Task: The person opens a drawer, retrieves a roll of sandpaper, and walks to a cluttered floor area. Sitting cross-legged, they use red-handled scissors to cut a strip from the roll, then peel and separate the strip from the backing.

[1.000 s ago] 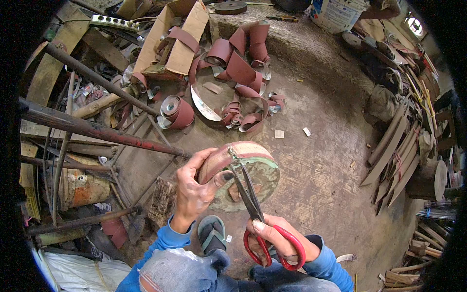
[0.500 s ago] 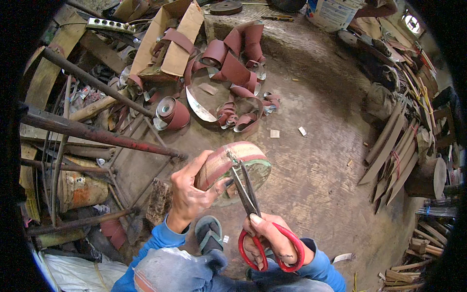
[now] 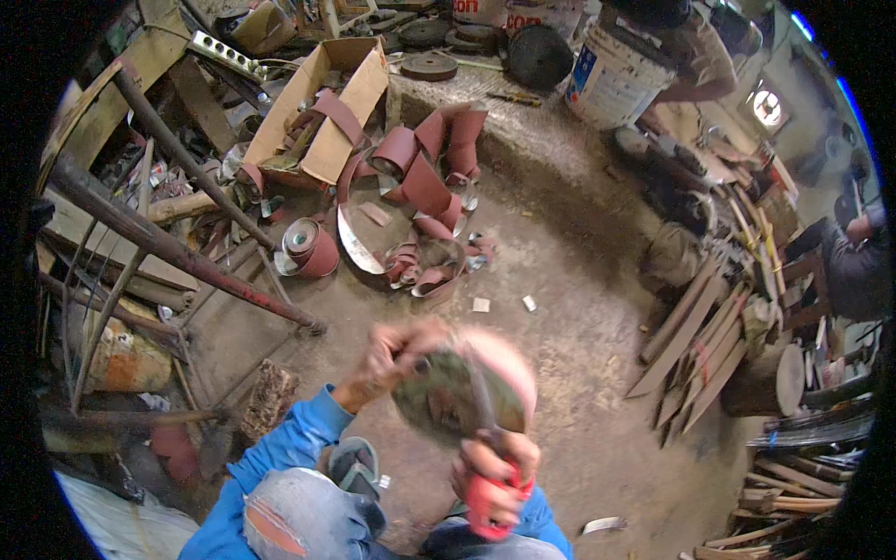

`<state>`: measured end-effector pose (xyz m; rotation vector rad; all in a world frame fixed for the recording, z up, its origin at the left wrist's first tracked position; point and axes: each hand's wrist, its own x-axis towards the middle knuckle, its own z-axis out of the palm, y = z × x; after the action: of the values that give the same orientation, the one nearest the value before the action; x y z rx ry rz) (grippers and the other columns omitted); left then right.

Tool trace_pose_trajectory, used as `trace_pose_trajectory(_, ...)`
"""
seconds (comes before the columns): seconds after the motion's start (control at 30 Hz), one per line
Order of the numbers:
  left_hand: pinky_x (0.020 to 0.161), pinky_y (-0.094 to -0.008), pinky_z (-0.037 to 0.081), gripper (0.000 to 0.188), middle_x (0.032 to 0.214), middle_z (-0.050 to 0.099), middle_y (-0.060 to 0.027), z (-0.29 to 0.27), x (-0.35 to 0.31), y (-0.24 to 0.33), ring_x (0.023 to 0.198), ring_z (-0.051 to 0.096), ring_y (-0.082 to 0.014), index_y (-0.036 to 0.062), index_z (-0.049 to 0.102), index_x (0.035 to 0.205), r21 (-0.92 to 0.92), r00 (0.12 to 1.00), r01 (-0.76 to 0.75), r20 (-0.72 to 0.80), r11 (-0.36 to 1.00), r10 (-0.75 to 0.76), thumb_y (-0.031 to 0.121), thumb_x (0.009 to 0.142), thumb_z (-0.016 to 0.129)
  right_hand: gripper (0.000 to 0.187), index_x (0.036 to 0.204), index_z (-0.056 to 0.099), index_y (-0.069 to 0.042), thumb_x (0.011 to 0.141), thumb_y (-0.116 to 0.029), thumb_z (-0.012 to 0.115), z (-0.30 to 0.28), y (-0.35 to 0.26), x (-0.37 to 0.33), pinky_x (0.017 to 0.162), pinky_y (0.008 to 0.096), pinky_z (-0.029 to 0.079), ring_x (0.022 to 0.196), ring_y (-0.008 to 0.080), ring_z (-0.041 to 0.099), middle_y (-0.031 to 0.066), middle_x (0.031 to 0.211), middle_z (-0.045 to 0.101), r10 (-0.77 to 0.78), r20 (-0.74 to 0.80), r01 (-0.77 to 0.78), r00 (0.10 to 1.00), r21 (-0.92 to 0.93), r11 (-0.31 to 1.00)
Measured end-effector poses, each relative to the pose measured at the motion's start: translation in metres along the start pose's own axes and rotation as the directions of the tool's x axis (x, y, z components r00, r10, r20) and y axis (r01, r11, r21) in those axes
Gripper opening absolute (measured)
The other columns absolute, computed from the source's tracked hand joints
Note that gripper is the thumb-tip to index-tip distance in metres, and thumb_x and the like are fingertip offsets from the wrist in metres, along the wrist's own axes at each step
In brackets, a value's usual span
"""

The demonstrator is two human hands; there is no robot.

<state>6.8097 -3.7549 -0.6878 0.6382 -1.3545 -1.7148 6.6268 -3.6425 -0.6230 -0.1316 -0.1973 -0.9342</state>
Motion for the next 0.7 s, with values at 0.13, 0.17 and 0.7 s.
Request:
trace_pose_trajectory(0.13, 0.093, -0.0322, 0.050, 0.052, 0.110, 0.069, -0.0083, 0.010, -0.025, -0.014, 0.102, 0.063, -0.0163, -0.0008, 0.062, 0.124, 0.320, 0.989, 0.081, 0.091, 0.944, -0.115, 0.022, 0.079, 0.076, 0.051, 0.076, 0.043, -0.012, 0.102, -0.055, 0.043, 0.027, -0.033, -0.027, 0.028, 0.0363, 0.044, 0.031, 0.0251, 0.050, 0.0070, 0.044, 0.046, -0.267, 0.219, 0.310, 0.938, -0.193, 0.931)
trace_pose_trajectory(0.17, 0.093, -0.0322, 0.050, 0.055, 0.111, 0.068, -0.0089, 0.007, -0.029, -0.011, 0.102, 0.063, -0.0169, -0.0009, 0.060, 0.126, 0.323, 0.994, 0.106, -0.012, 0.940, -0.108, 0.021, 0.078, 0.076, 0.049, 0.082, 0.043, -0.012, 0.102, -0.056, 0.043, 0.032, -0.042, -0.038, 0.027, 0.0370, 0.043, 0.030, 0.0242, 0.048, 0.0052, 0.044, 0.043, -0.310, 0.123, 0.333, 0.943, -0.315, 0.889)
trace_pose_trajectory(0.7, 0.096, -0.0354, 0.048, 0.059, 0.121, 0.059, -0.0159, -0.016, -0.042, 0.053, 0.111, 0.060, -0.0236, 0.0036, 0.049, 0.128, 0.223, 0.977, -0.206, -0.010, 0.953, 0.213, 0.041, 0.089, 0.075, 0.048, 0.122, 0.052, -0.002, 0.091, -0.037, 0.065, -0.178, -0.062, -0.085, 0.082, 0.0456, 0.051, 0.099, 0.0377, 0.065, 0.0273, 0.104, 0.065, -0.284, -0.364, -0.462, 0.887, -0.719, -0.520)
